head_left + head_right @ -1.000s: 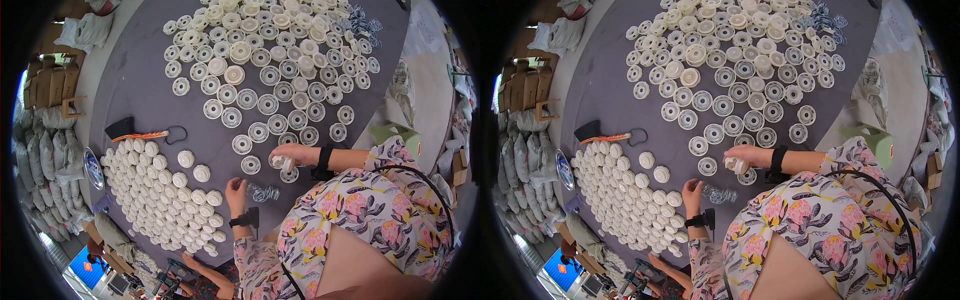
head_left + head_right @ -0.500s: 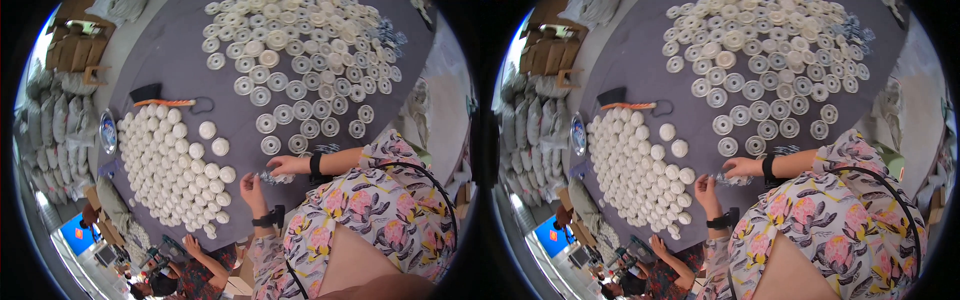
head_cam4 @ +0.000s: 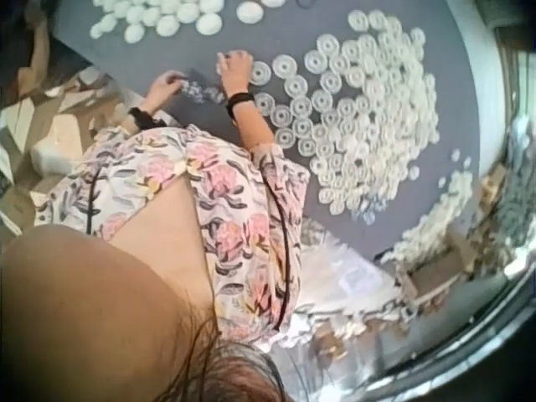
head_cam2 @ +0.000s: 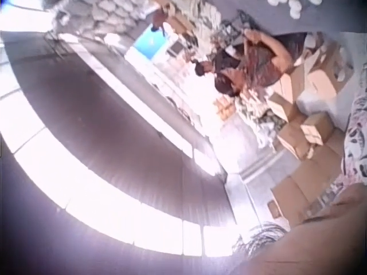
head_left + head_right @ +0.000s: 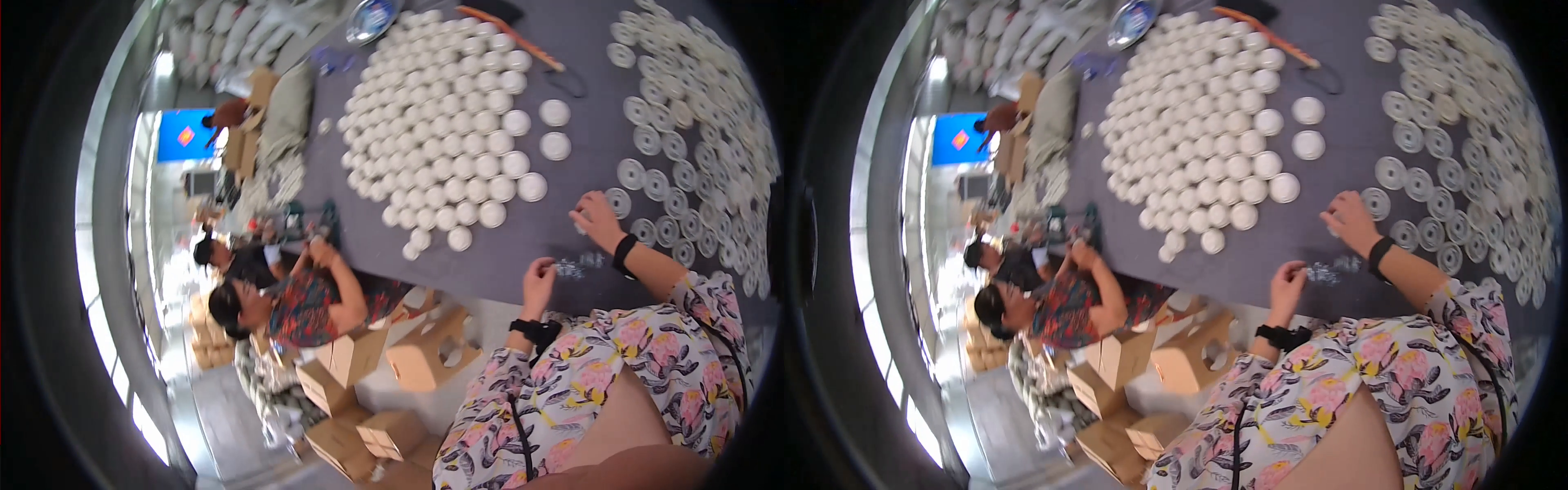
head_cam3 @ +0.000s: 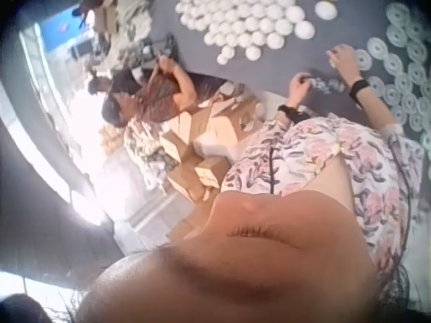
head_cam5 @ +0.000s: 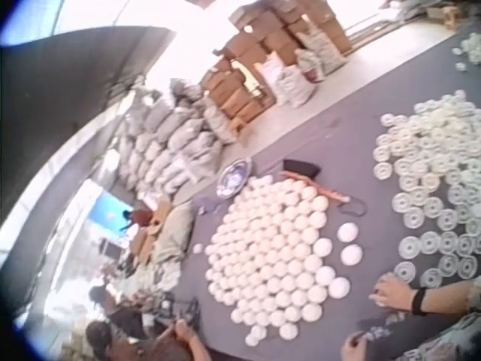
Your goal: Assembling metal springs into white plastic rings at a manufacturing table.
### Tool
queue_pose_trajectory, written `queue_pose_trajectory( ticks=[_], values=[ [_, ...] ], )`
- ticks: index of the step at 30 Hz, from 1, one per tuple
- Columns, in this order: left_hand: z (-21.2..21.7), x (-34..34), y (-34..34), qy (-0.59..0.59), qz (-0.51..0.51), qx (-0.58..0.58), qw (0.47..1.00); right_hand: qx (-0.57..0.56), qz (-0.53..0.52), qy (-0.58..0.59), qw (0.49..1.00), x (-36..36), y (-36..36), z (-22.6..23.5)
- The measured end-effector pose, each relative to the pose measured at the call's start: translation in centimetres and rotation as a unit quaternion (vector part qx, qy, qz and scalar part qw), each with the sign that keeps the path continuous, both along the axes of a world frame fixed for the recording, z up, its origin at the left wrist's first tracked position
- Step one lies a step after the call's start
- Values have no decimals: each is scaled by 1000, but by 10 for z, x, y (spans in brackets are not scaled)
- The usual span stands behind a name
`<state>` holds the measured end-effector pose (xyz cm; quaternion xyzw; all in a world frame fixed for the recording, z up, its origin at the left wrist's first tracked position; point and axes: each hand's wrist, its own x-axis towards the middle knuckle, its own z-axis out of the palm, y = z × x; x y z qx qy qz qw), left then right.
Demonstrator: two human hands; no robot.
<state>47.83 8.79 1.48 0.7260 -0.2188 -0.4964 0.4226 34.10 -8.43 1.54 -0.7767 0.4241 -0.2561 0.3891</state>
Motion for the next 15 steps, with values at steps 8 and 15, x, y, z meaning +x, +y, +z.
queue_pose_trajectory(
  ticks=[8, 15],
  values=[
    [3, -1, 27, 4, 88, -31, 996, -139, 162, 169, 962, -1, 6, 18],
    [-7, 18, 28, 83, 25, -51, 995, -1, 248, 81, 965, -19, 57, 38]
  ],
)
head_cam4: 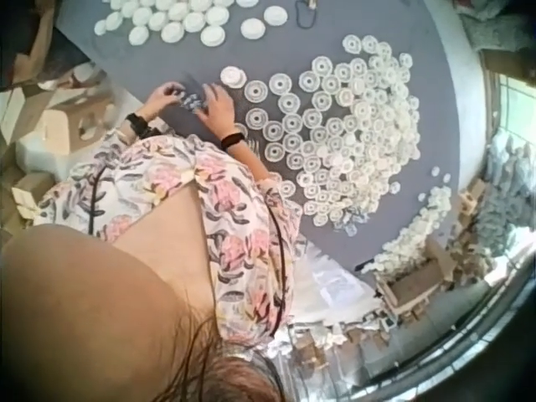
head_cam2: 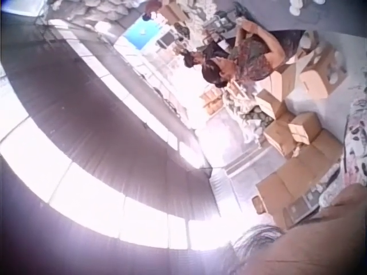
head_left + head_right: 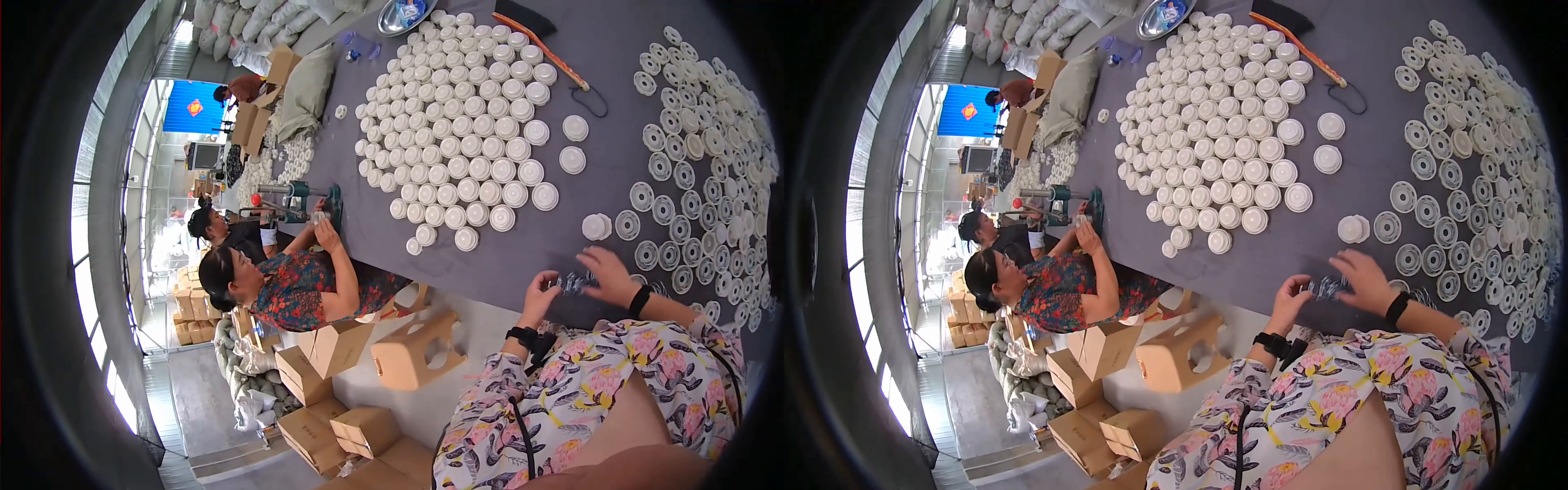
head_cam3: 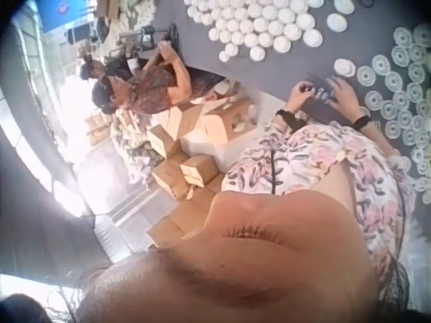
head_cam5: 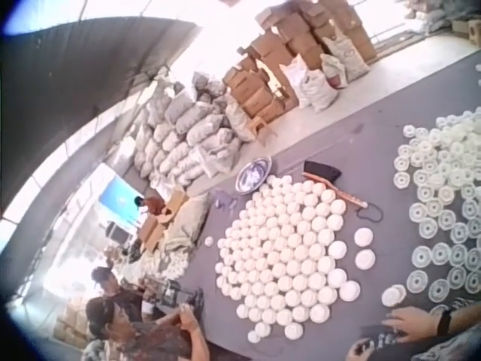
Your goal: Assembling metal springs into white plastic rings at a manufacturing table.
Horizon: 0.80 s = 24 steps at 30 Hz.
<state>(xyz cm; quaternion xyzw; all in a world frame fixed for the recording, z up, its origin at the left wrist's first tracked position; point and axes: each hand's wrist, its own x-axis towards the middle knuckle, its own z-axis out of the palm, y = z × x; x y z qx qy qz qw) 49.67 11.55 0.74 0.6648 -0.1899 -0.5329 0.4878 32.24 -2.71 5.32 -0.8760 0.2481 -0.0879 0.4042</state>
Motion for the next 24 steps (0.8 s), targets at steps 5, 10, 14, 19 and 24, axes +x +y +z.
queue_pose_trajectory(
  ticks=[5, 10, 14, 19, 24],
  values=[
    [35, -4, -18, 186, -1, 19, 982, -27, -3, 36, 999, 0, 19, -15],
    [46, -8, -36, 186, 62, -50, 979, 58, 7, 78, 995, 4, -3, 13],
    [77, -9, -62, 101, 50, -107, 988, 219, -27, -71, 973, 8, -4, 20],
    [92, -12, -86, -287, -50, -148, 945, 719, -157, -162, 657, 7, -8, 37],
    [97, -17, -97, -242, -109, -128, 956, 739, -192, -169, 623, 1, -3, 67]
  ],
)
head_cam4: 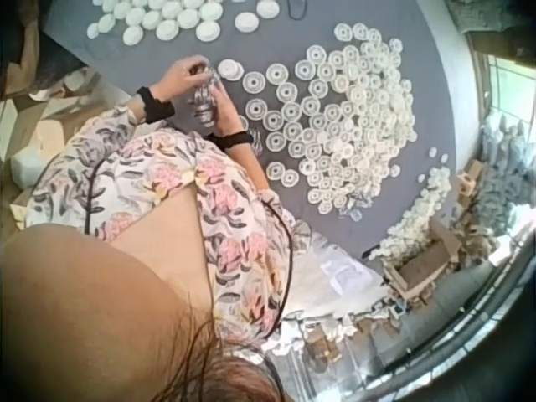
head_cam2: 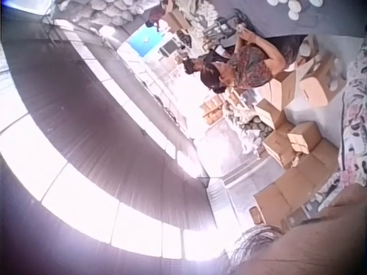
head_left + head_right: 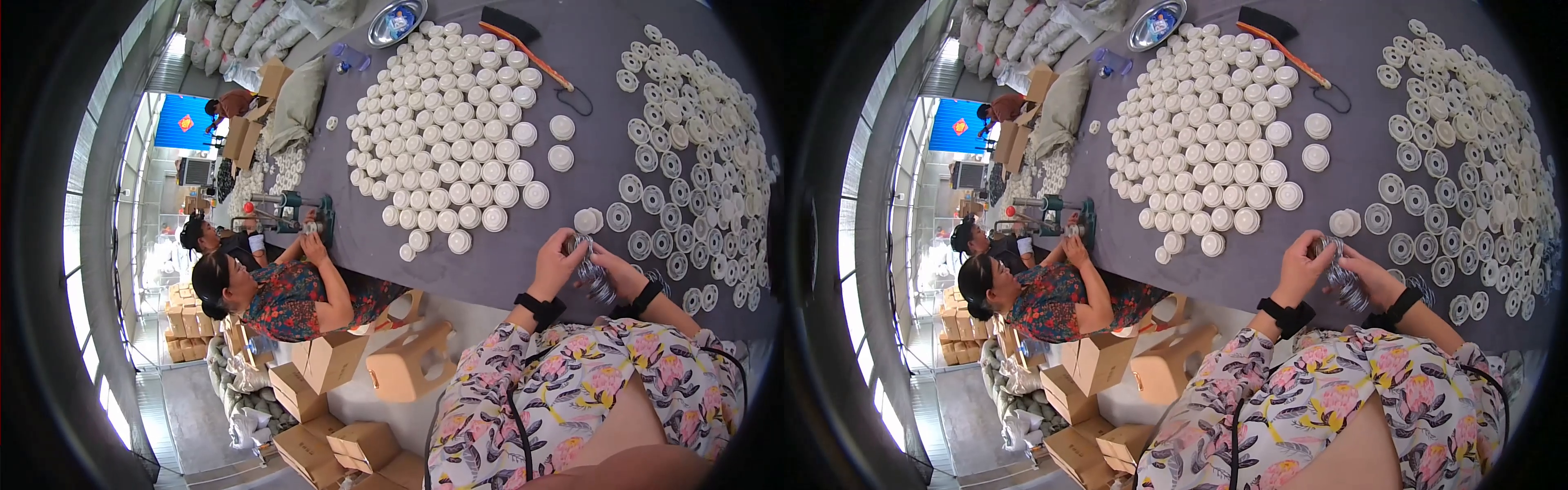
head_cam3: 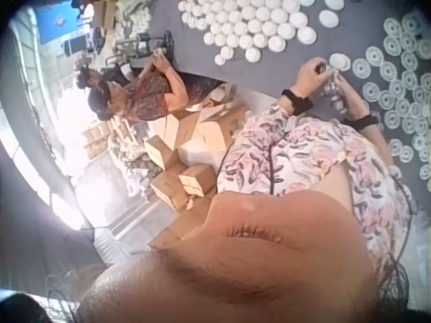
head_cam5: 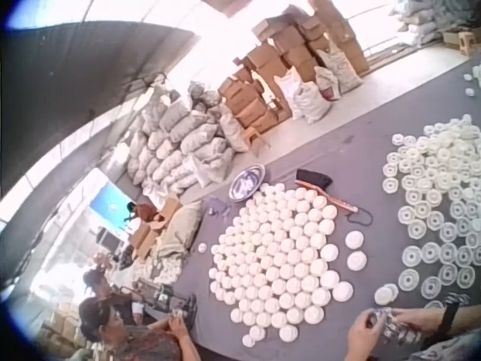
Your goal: Assembling metal springs into white plastic rings at a manufacturing table.
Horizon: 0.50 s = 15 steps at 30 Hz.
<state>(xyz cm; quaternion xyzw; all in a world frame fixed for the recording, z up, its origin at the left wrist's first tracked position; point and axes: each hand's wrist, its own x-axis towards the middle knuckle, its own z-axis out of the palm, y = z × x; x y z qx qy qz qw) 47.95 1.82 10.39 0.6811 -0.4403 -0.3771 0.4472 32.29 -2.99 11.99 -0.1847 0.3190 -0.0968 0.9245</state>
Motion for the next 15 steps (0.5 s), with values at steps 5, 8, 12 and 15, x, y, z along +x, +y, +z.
queue_pose_trajectory(
  ticks=[5, 8, 12, 15],
  values=[
    [5, -9, -8, -112, -83, -71, 988, -27, 1, 14, 1000, -17, -6, -19],
    [2, -11, -11, -143, -122, -65, 980, -10, 18, 7, 1000, -24, -7, -19],
    [4, -20, -20, -139, -119, -23, 983, -44, -19, 17, 999, -28, -9, -10],
    [-7, -26, -26, -137, -126, 60, 981, -331, -78, 119, 933, -30, 0, -39]
  ],
)
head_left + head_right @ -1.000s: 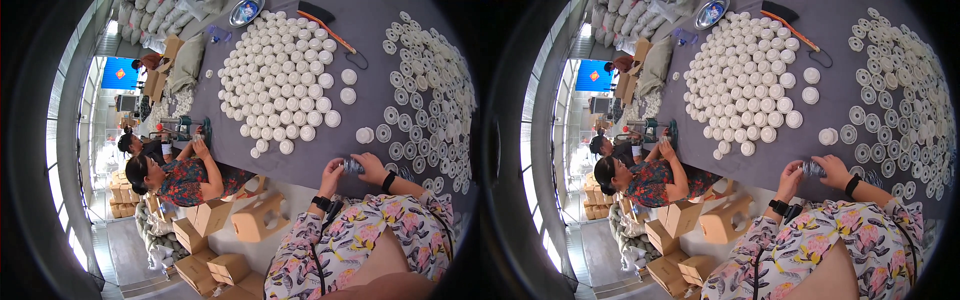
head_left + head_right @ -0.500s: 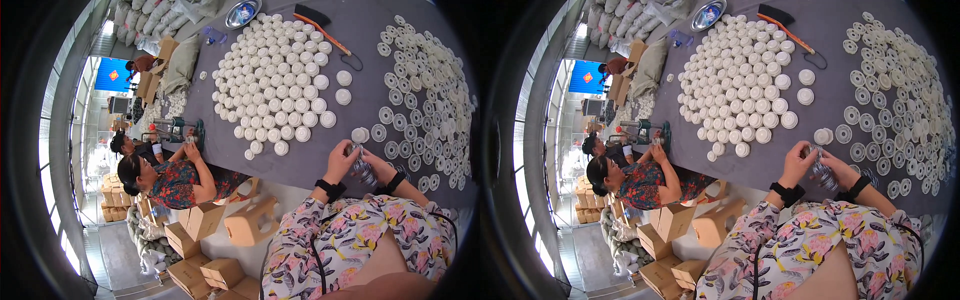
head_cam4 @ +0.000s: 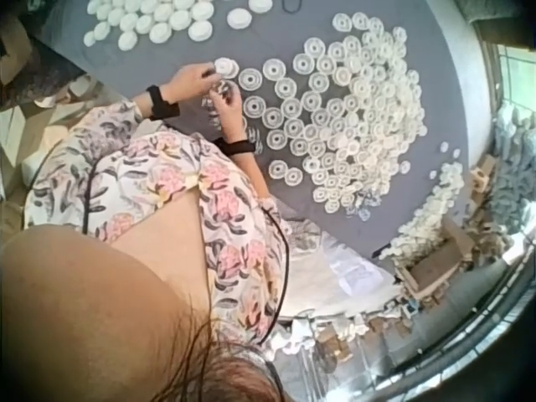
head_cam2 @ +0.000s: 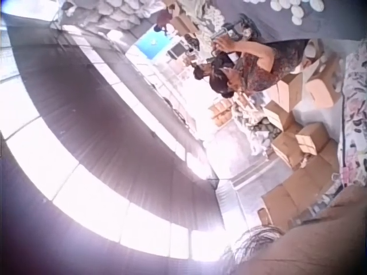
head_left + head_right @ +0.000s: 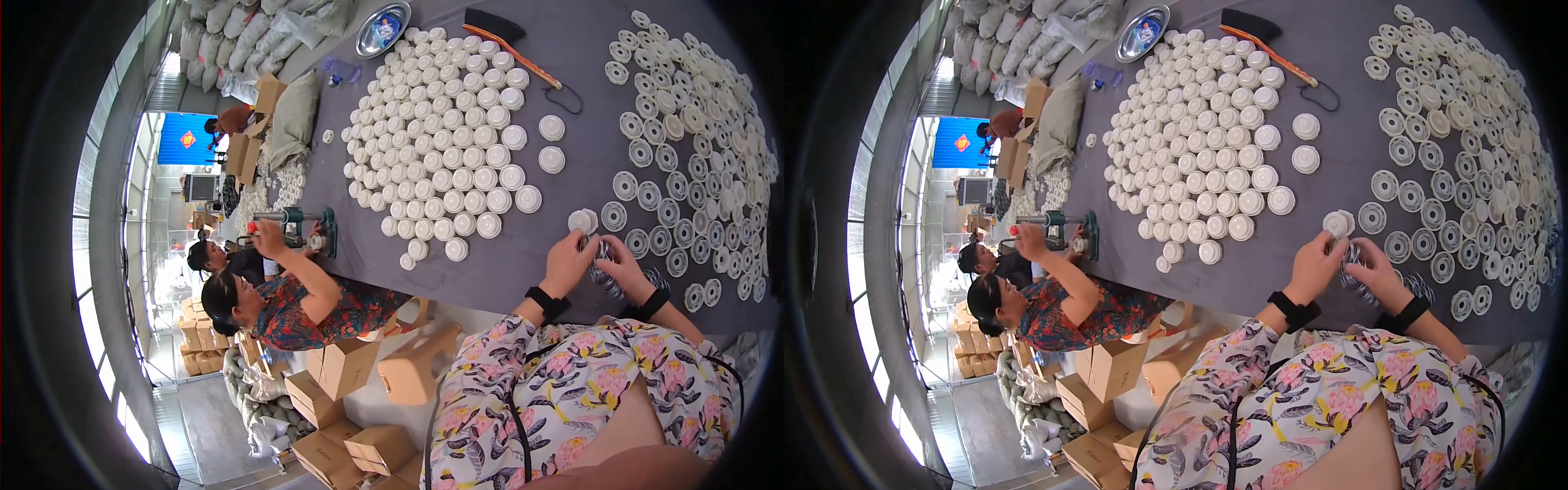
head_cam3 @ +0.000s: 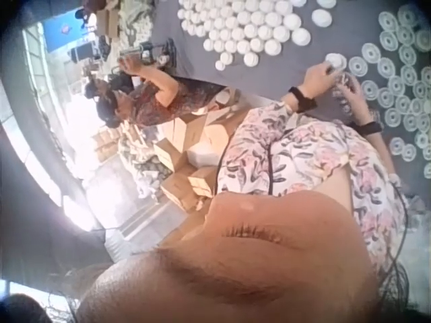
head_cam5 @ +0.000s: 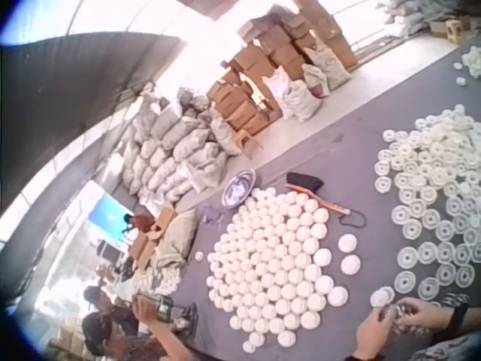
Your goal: Assembling metal springs into white plastic rings at a manufacturing table.
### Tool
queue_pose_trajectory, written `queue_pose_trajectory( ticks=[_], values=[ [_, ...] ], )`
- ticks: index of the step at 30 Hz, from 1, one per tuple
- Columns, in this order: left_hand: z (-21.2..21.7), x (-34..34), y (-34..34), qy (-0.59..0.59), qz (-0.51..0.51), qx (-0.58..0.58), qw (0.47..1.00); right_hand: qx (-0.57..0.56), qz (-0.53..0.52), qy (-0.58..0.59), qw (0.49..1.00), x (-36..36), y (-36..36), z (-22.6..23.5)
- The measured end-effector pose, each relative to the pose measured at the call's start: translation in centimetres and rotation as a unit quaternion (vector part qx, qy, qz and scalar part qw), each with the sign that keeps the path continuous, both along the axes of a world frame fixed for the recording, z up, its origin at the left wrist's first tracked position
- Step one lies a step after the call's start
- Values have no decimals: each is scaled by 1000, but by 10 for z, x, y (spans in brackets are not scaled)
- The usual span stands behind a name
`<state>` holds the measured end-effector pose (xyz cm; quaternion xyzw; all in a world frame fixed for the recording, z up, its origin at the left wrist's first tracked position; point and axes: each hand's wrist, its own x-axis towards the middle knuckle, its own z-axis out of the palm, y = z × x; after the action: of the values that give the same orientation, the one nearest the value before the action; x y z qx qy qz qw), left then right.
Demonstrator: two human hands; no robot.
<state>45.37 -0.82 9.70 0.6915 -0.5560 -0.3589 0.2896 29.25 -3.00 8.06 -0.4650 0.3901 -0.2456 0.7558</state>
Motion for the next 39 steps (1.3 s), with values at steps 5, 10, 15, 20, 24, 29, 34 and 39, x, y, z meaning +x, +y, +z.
queue_pose_trajectory(
  ticks=[5, 10, 15, 20, 24, 29, 34, 39],
  values=[
    [-24, -9, 4, 231, 32, -14, 972, -131, 44, 143, 980, -13, -17, 4],
    [6, 5, -2, 149, -106, -44, 982, 48, 50, 21, 997, -26, -31, 8],
    [-16, 10, -7, 261, 8, 132, 956, -273, 99, 190, 938, -20, -33, 30],
    [0, 12, -17, 414, 40, 416, 809, -373, 90, 213, 899, -27, -31, 29],
    [13, -6, -3, 173, -54, -14, 983, -82, 87, 154, 981, -31, -36, 27],
    [-17, -3, 5, 166, -32, -6, 986, -63, 171, 72, 981, -26, -38, 39],
    [-26, 8, 4, 597, 74, 371, 707, -445, 173, 256, 841, -20, -35, 58],
    [-5, -3, 5, 340, 37, 129, 931, -347, 159, 210, 900, -32, -33, 39]
  ],
)
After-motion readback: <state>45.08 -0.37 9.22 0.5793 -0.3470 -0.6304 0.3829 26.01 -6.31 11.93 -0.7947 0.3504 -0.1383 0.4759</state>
